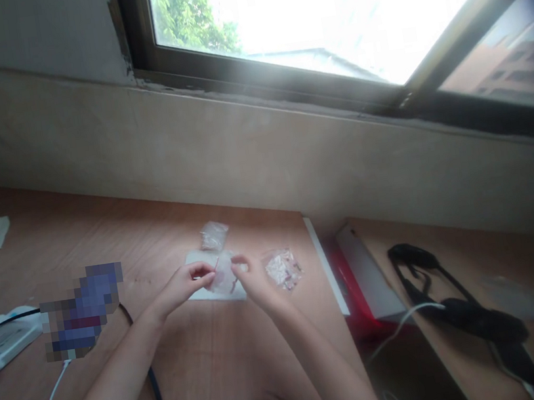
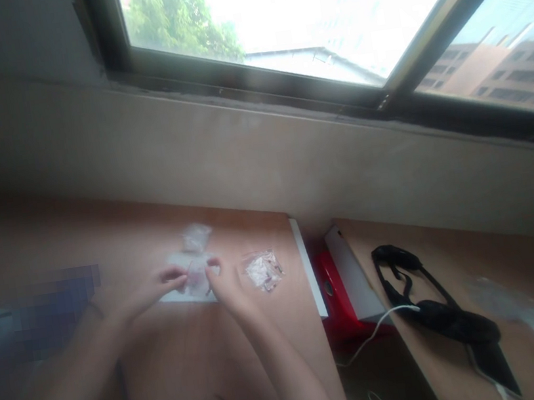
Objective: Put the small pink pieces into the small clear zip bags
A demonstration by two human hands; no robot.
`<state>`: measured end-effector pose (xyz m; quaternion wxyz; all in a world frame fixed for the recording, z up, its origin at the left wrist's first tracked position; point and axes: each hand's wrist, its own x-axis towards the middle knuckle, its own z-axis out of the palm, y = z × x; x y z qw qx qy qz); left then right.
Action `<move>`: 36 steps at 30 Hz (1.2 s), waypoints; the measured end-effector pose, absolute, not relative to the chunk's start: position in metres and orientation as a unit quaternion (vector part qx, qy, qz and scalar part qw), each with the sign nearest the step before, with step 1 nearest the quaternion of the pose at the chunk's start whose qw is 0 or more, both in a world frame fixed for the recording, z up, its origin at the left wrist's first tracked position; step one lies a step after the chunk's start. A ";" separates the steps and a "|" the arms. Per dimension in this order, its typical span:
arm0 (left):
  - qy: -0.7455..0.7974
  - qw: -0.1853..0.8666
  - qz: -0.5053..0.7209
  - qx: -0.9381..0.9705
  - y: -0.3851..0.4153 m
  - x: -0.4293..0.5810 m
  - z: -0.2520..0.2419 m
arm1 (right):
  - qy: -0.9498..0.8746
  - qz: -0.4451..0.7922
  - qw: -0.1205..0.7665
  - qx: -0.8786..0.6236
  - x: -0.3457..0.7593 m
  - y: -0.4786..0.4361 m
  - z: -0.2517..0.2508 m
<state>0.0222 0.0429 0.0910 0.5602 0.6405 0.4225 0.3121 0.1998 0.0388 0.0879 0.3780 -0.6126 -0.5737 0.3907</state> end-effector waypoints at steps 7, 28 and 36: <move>0.419 0.568 0.325 0.630 0.036 0.027 0.105 | -0.628 0.382 0.301 -0.608 0.186 0.029 0.116; 0.503 0.406 0.325 0.690 0.040 0.033 0.096 | -0.613 0.381 0.299 -0.624 0.183 0.026 0.108; 0.485 0.363 0.314 0.731 0.041 0.037 0.102 | -0.563 0.516 0.279 -0.582 0.171 0.033 0.099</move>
